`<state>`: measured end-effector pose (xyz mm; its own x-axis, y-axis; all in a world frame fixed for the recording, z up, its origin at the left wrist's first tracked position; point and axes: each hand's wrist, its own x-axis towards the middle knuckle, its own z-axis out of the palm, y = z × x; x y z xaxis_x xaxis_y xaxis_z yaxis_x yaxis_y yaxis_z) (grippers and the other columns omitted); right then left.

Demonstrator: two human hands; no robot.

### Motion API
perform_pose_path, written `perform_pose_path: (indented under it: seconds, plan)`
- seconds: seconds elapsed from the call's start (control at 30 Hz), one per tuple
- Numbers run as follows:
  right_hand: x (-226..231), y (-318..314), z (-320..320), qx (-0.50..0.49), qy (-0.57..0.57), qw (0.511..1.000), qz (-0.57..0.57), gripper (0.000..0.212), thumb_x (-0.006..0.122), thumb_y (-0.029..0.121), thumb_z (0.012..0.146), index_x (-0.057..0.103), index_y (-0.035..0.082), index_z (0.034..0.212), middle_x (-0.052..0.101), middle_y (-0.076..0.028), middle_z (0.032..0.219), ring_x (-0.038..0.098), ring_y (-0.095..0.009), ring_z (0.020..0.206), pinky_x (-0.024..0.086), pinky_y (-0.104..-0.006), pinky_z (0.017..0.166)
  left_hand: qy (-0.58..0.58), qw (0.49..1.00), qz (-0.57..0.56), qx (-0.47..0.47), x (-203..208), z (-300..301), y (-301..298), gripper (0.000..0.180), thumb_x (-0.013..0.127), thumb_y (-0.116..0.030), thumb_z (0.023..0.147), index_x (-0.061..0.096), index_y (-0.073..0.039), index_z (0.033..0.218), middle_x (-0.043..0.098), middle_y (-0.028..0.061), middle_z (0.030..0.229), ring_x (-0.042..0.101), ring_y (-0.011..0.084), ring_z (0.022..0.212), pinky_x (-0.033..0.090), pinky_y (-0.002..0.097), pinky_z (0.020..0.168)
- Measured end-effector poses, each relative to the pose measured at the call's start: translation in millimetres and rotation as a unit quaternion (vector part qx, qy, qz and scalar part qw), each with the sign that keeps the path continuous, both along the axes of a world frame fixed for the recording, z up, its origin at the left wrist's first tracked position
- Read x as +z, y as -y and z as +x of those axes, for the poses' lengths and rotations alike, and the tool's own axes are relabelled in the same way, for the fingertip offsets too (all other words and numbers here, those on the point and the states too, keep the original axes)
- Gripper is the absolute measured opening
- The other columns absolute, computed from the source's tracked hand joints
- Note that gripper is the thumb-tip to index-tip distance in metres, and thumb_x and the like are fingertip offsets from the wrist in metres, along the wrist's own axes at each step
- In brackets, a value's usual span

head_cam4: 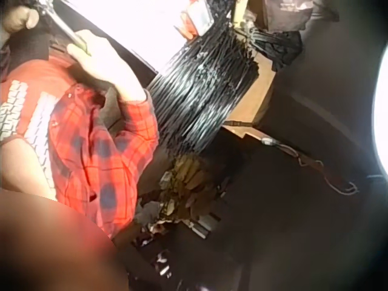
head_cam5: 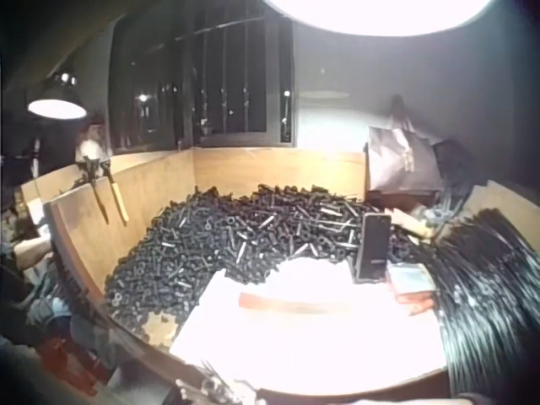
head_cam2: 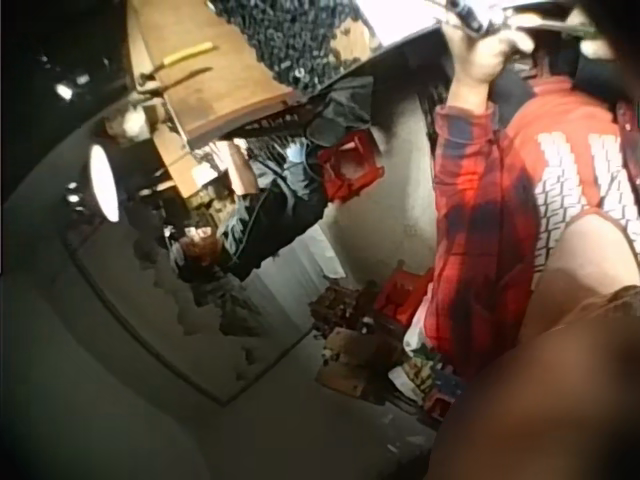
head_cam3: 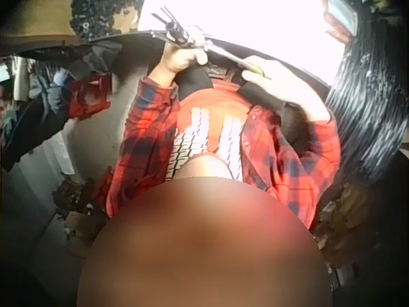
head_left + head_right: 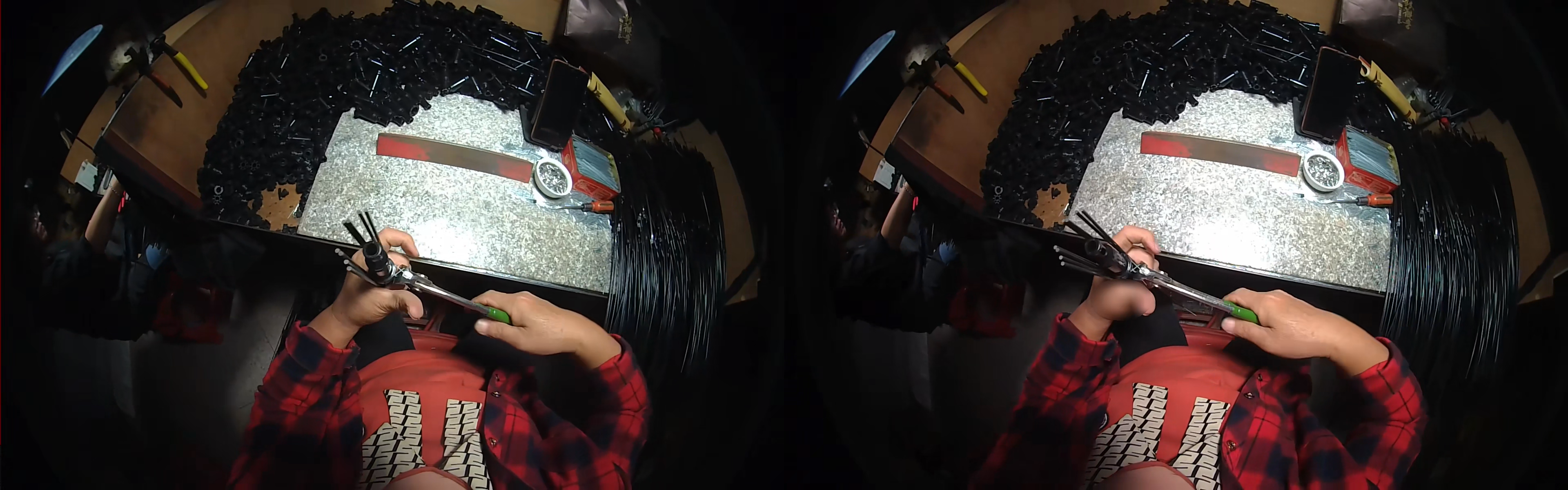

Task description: Assembling, measuring, and cutting wire harnesses at a production workstation.

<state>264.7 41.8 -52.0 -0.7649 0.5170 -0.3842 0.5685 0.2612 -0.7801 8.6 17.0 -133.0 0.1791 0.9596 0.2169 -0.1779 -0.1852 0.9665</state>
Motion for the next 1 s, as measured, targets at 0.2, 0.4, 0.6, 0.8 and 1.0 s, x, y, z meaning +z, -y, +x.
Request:
perform_pose_path:
  seconds: [0.2, 0.4, 0.6, 0.8, 1.0]
  plan:
    - [-20, 12, -9, -0.073, 0.0, 0.997, -0.028, 0.027, 0.058, 0.028, 0.093, 0.055, 0.002, 0.093, 0.054, -0.016, 0.065, 0.052, -0.027, 0.06, 0.043, -0.0374, 0.058, 0.046, 0.998, -0.009, 0.032, -10, 3, 3, 0.051, 0.087, -0.043, 0.052, 0.061, -0.002, 0.068, 0.051, 0.0017, 0.1, 0.049, 0.0071, 0.075, 0.039, 0.0245, 0.068]
    - [-22, 15, -13, -0.09, 0.027, 0.995, 0.045, 0.026, 0.062, 0.025, 0.09, 0.051, 0.001, 0.086, 0.059, -0.019, 0.07, 0.059, -0.037, 0.067, 0.045, -0.0393, 0.059, -0.006, 0.997, 0.049, 0.06, -17, -1, -4, 0.067, 0.084, -0.047, 0.052, 0.05, -0.003, 0.088, 0.047, -0.0028, 0.081, 0.047, 0.0056, 0.068, 0.038, 0.0217, 0.063]
    - [-20, 14, 6, -0.052, 0.031, 0.906, 0.418, 0.026, 0.066, 0.025, 0.083, 0.051, 0.004, 0.084, 0.055, -0.015, 0.072, 0.059, -0.033, 0.066, 0.047, -0.0409, 0.057, 0.049, 0.998, -0.031, -0.008, -5, -5, -1, 0.08, 0.085, -0.044, 0.051, 0.038, -0.006, 0.104, 0.043, -0.0078, 0.061, 0.042, 0.0016, 0.057, 0.03, 0.0173, 0.053]
    - [0, 16, 8, -0.039, 0.072, 0.837, 0.542, 0.03, 0.063, 0.033, 0.083, 0.051, 0.006, 0.079, 0.049, -0.009, 0.067, 0.056, -0.025, 0.06, 0.045, -0.0371, 0.054, 0.12, 0.989, -0.058, -0.061, -2, 4, 1, 0.069, 0.095, -0.026, 0.049, 0.04, -0.013, 0.089, 0.037, -0.0093, 0.069, 0.034, 0.0, 0.059, 0.026, 0.0173, 0.05]
    - [8, 14, 12, -0.01, 0.103, 0.79, 0.604, 0.031, 0.06, 0.035, 0.085, 0.05, 0.007, 0.077, 0.046, -0.006, 0.065, 0.053, -0.021, 0.057, 0.043, -0.0344, 0.051, 0.03, 0.997, -0.036, -0.055, -1, 8, 0, 0.065, 0.095, -0.022, 0.051, 0.039, -0.014, 0.082, 0.04, -0.0089, 0.071, 0.037, 0.001, 0.061, 0.029, 0.0178, 0.051]
